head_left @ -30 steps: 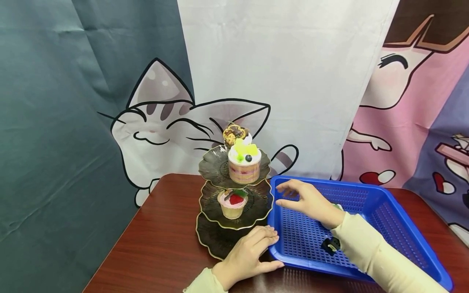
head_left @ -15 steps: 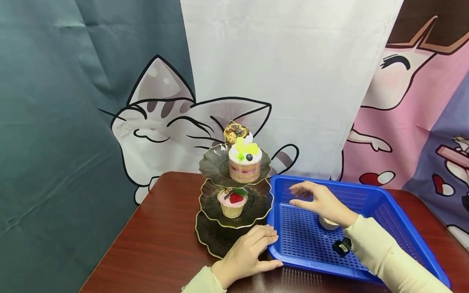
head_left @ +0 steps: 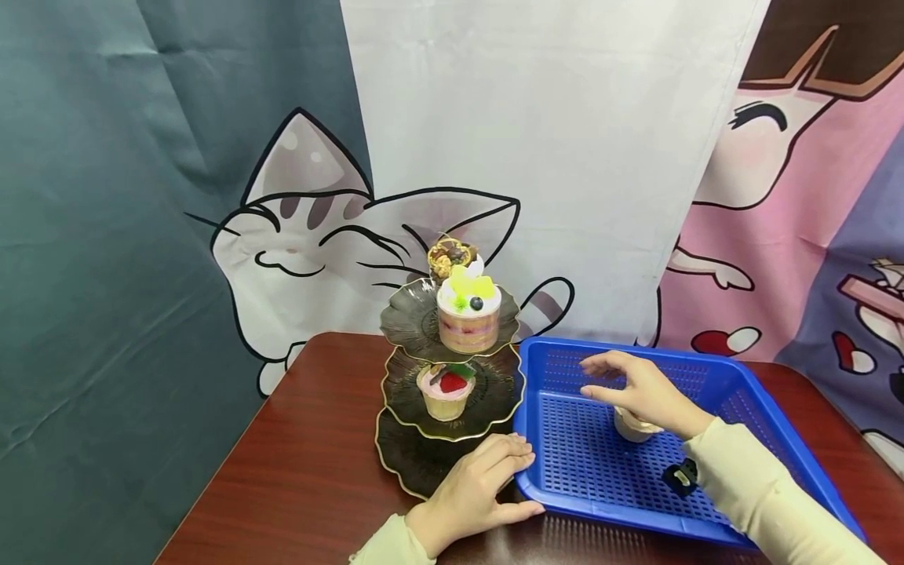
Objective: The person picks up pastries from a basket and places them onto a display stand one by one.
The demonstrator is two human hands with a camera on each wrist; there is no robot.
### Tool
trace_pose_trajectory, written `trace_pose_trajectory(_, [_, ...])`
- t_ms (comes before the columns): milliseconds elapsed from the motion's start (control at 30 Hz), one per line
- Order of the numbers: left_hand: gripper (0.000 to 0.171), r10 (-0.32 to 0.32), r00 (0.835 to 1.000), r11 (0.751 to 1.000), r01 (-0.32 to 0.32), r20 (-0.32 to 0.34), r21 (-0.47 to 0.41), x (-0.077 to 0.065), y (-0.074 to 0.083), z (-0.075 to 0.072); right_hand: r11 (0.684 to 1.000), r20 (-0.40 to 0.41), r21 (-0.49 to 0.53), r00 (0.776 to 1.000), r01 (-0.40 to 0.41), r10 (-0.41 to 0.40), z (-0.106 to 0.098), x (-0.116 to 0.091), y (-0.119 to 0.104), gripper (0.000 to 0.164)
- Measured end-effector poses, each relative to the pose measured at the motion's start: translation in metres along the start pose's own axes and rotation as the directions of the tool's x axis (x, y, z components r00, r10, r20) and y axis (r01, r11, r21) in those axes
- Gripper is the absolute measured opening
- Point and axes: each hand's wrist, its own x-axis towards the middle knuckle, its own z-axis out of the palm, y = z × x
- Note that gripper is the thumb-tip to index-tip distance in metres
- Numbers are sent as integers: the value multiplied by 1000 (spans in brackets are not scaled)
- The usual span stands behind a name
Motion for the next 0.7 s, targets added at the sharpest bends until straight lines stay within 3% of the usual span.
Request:
trace_pose_trajectory(167, [49, 9, 1000, 1000, -9, -14, 5, 0, -1, 0, 999, 0, -39, 1000, -17, 17, -2, -4, 7, 40])
trace_pose_trajectory(700, [49, 19, 999, 1000, -19, -30, 2, 0, -1, 2, 997, 42, -23, 996, -79, 80, -13, -15, 26, 44])
